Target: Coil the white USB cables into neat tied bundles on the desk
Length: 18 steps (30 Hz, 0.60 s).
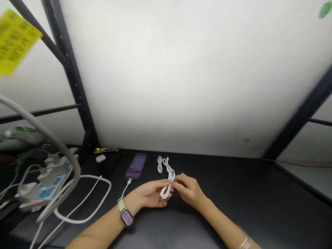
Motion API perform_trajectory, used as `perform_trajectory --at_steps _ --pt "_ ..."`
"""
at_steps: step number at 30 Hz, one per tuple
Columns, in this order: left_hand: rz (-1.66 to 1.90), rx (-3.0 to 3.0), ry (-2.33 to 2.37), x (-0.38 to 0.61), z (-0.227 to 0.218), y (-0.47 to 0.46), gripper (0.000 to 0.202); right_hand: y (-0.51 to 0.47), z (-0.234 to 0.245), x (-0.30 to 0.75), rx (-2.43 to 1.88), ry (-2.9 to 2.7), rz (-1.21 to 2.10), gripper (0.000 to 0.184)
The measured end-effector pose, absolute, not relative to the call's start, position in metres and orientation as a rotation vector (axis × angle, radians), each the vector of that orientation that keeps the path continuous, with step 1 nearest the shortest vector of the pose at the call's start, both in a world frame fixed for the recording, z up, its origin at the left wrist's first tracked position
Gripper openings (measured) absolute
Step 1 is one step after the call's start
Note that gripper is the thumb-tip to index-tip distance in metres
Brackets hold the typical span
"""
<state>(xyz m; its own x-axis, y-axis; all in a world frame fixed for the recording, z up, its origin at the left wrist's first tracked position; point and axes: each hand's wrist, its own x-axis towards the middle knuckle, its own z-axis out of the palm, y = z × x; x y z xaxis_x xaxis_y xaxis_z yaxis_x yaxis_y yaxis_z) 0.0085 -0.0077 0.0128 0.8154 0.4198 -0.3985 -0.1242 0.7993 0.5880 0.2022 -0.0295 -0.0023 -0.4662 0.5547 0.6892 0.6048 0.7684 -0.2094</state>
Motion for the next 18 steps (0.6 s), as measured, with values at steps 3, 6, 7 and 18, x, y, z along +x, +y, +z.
perform_trajectory --at_steps 3,6,7,18 --pt "0.394 0.635 0.528 0.009 0.014 -0.009 0.021 -0.033 0.002 0.199 -0.800 -2.164 0.002 0.016" --pt "0.489 0.691 0.528 0.012 0.012 -0.010 0.028 -0.037 0.005 0.196 -0.905 -2.046 0.262 0.008" --pt "0.518 0.715 0.535 0.013 0.011 -0.010 0.029 -0.037 0.005 0.195 -0.936 -2.006 0.328 0.005" --pt "0.631 0.910 0.597 0.014 0.005 -0.006 0.036 -0.038 0.007 0.182 -0.910 -1.754 0.869 0.018"
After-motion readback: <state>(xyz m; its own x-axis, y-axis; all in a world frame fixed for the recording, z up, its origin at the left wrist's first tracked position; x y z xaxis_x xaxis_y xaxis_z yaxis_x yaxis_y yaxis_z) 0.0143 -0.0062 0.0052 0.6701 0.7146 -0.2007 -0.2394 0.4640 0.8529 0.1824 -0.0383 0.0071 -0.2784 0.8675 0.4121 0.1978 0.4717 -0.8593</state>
